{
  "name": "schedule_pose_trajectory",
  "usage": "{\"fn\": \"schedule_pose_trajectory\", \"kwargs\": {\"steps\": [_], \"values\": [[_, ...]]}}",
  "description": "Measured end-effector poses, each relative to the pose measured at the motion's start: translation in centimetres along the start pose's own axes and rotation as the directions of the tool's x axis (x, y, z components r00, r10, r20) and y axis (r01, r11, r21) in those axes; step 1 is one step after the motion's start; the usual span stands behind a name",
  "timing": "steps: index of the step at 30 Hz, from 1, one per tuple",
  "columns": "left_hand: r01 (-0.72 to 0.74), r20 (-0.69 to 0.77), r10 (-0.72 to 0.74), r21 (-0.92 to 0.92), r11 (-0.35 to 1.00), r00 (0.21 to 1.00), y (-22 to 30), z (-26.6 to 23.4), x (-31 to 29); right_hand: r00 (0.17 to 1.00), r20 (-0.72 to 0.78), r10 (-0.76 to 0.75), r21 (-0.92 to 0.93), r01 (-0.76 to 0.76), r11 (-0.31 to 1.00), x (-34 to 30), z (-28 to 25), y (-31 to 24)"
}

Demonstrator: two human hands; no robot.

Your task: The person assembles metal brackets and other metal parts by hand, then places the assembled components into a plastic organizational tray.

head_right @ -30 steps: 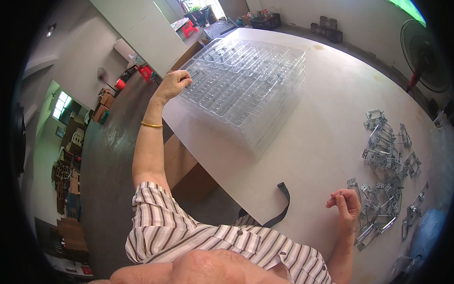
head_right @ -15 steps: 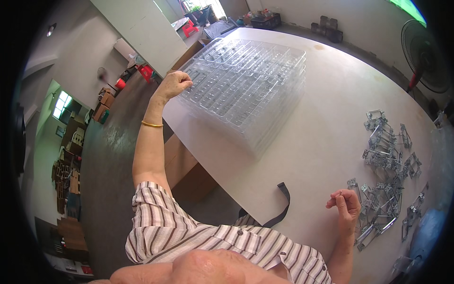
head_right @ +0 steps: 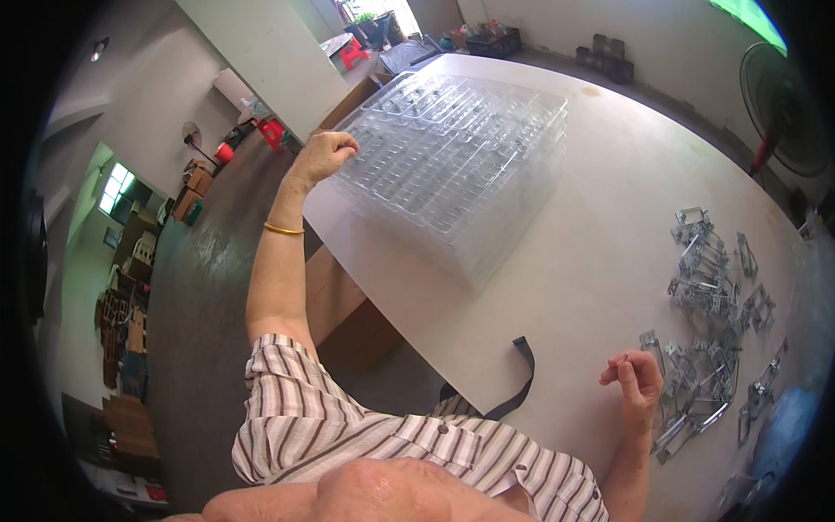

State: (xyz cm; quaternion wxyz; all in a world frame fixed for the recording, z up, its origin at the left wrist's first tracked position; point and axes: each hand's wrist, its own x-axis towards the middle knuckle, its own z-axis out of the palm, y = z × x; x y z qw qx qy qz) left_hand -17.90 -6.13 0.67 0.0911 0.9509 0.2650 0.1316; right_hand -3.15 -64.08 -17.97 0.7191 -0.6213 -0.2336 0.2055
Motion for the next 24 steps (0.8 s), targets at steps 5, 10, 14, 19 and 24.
{"fn": "schedule_pose_trajectory", "kwargs": {"steps": [5, 10, 14, 19, 24], "values": [[-0.154, -0.409, 0.163, 0.055, 0.986, 0.898, -2.5, 1.3, 0.4, 1.000, 0.003, -0.016, 0.049, 0.016, 0.999, 0.0, -0.6, 0.8], [-0.093, -0.600, 0.069, -0.009, 0.996, 0.797, -2.8, 2.5, -0.3, 1.000, -0.017, -0.003, 0.055, 0.004, 0.998, -0.1, -0.1, 0.9], [-0.163, -0.754, 0.073, -0.045, 0.986, 0.652, -3.0, 3.7, -1.4, 0.999, -0.034, 0.032, 0.050, -0.030, 0.998, -0.1, 0.3, 1.3], [-0.124, -0.810, 0.033, -0.050, 0.991, 0.586, -4.3, 5.2, -2.5, 0.998, -0.026, 0.055, -0.001, -0.055, 0.999, 0.0, 0.0, 1.2], [-0.125, -0.851, -0.114, -0.205, 0.971, 0.512, -3.7, 7.3, -2.9, 0.995, -0.056, 0.086, 0.039, -0.084, 0.996, 0.1, -0.2, 1.4]]}}
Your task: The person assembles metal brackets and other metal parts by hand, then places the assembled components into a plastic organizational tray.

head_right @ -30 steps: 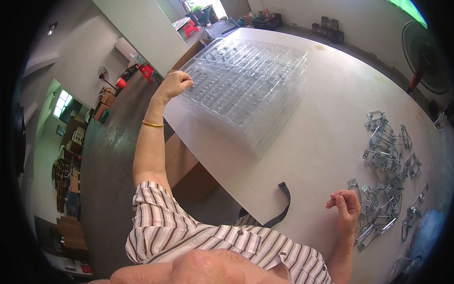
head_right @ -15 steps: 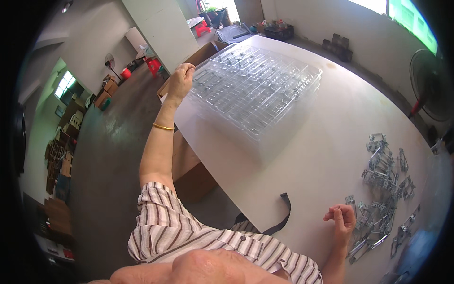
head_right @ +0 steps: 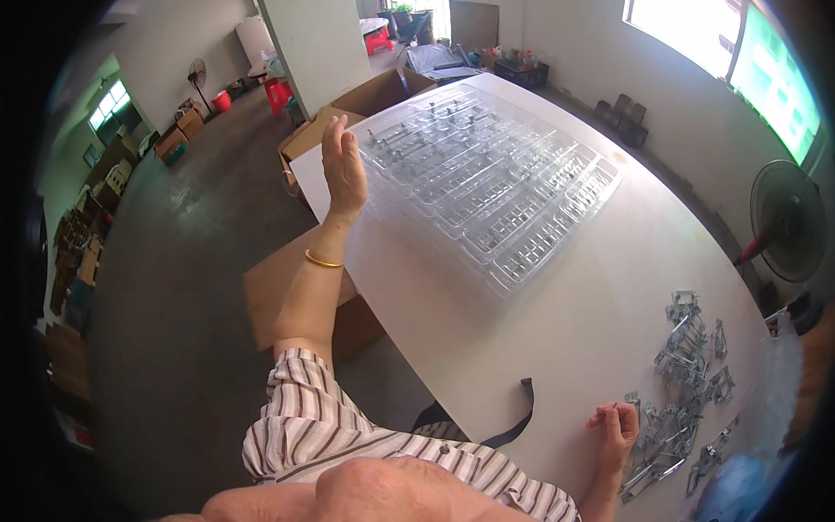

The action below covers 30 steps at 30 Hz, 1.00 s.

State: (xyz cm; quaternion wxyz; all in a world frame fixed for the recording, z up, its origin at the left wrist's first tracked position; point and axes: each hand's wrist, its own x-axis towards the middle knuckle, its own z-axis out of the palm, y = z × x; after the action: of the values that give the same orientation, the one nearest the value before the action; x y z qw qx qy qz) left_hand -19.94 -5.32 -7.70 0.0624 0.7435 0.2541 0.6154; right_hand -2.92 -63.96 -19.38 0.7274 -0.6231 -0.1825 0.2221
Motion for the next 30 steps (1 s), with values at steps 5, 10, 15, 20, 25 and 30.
{"fn": "schedule_pose_trajectory", "kwargs": {"steps": [5, 10, 15, 20, 25, 30], "values": [[0.320, -0.073, -0.377, -0.392, 0.862, 0.923, -1.5, 1.6, -2.0, 0.998, -0.054, -0.018, -0.039, 0.016, 0.999, 0.1, 0.7, -0.4], [0.452, -0.015, -0.519, -0.470, 0.758, 0.855, -1.6, 2.1, -3.0, 0.993, -0.120, -0.017, -0.066, 0.009, 0.998, 0.0, 1.5, -0.7], [0.428, -0.024, -0.493, -0.461, 0.778, 0.870, -1.3, 1.3, -3.2, 0.989, -0.139, -0.042, -0.150, 0.021, 0.988, -1.0, 2.6, -1.5], [0.378, -0.102, -0.420, -0.283, 0.881, 0.902, -3.0, -0.2, -3.9, 0.980, -0.198, -0.029, -0.227, -0.017, 0.974, -1.5, 3.4, -2.0], [-0.272, -0.152, 0.270, 0.010, 0.962, 0.951, 3.2, -2.7, -2.5, 0.973, -0.231, -0.014, -0.318, -0.062, 0.946, -0.6, 2.0, -0.6], [-0.654, -0.181, 0.629, -0.168, 0.738, 0.756, 16.0, -5.7, -3.4, 0.993, -0.119, 0.008, -0.263, -0.040, 0.964, 0.2, 3.0, 0.0]]}}
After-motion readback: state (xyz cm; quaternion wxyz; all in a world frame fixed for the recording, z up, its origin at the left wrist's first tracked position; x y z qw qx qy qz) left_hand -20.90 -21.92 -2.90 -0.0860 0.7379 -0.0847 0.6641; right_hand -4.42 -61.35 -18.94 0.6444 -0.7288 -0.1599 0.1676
